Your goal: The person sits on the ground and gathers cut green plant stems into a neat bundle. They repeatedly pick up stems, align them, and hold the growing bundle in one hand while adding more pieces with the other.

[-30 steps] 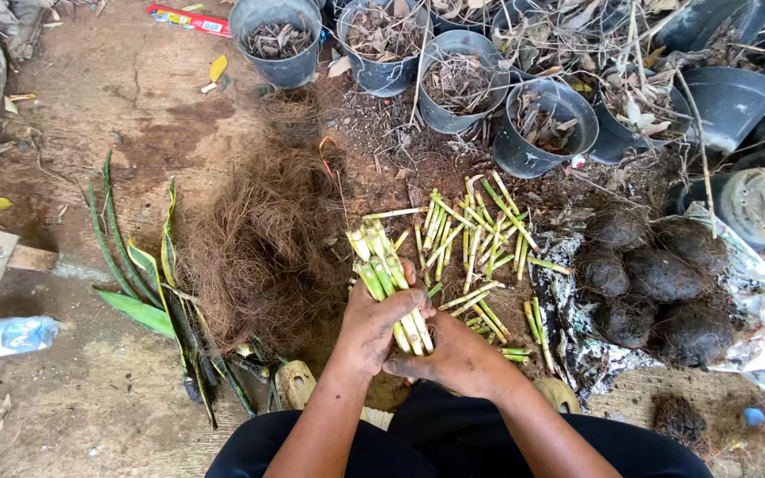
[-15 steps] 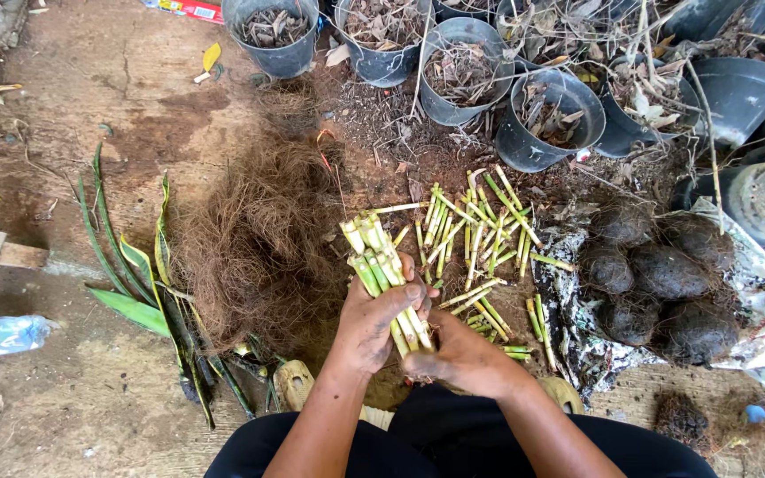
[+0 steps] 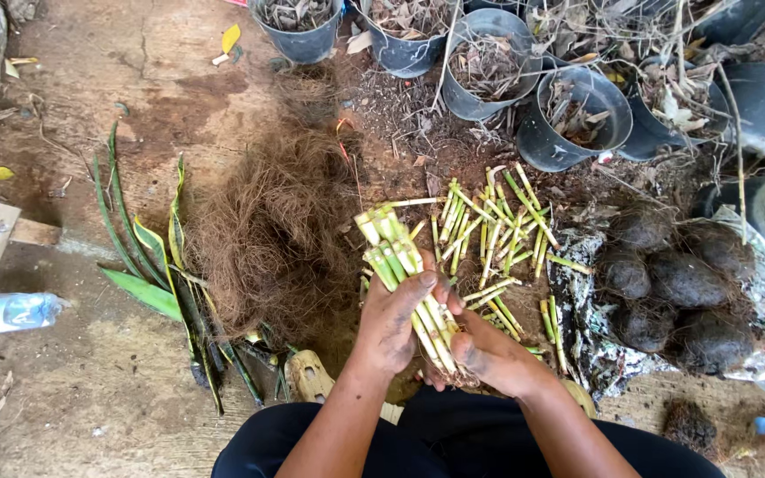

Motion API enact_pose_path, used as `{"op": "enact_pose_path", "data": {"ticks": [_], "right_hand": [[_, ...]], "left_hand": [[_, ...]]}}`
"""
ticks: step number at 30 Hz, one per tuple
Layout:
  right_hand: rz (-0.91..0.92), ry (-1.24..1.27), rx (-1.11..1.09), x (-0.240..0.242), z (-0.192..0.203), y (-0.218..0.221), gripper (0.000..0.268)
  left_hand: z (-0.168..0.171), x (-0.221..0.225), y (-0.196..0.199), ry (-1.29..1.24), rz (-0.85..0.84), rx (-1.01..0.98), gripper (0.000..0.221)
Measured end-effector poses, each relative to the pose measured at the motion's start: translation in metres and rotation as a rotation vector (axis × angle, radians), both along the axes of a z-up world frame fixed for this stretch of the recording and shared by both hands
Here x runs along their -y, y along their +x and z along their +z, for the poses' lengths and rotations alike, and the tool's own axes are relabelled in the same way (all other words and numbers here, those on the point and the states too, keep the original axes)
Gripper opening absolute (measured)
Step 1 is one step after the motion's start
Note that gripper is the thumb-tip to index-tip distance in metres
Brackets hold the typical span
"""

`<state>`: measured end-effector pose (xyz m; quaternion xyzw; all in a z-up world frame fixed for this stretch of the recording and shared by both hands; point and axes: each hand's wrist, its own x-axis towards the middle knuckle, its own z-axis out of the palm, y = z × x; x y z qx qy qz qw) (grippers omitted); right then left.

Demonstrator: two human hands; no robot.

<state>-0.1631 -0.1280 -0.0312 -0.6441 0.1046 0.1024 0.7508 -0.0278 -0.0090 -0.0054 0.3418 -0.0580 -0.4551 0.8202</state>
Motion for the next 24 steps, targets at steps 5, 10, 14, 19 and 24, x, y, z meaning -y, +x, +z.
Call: {"op": "enact_pose_path", "data": {"ticks": [5, 10, 14, 19, 24], "right_hand": [[-0.136, -0.189, 0.068, -0.009, 0.009, 0.006, 0.130], [-0.182, -0.364, 0.047, -0.018, 0.013, 0.014, 0.139], [-0.169, -0.308, 0.025, -0.013, 0.004, 0.010, 0.142], [-0.116, -0.370, -0.070, -0.007, 0.000, 0.006, 0.136], [0.067, -0.201, -0.290, -0.004, 0.015, 0.014, 0.112]], "left_hand": [[-0.005, 0.004, 0.010, -0.098, 0.219, 0.026, 0.026], [-0.002, 0.000, 0.011, 0.055, 0.283, -0.069, 0.029], [-0.003, -0.001, 0.004, 0.005, 0.280, -0.096, 0.029], [-0.005, 0.000, 0.009, 0.022, 0.257, -0.120, 0.026], [-0.004, 0.003, 0.001, 0.061, 0.093, 0.213, 0.020]]}}
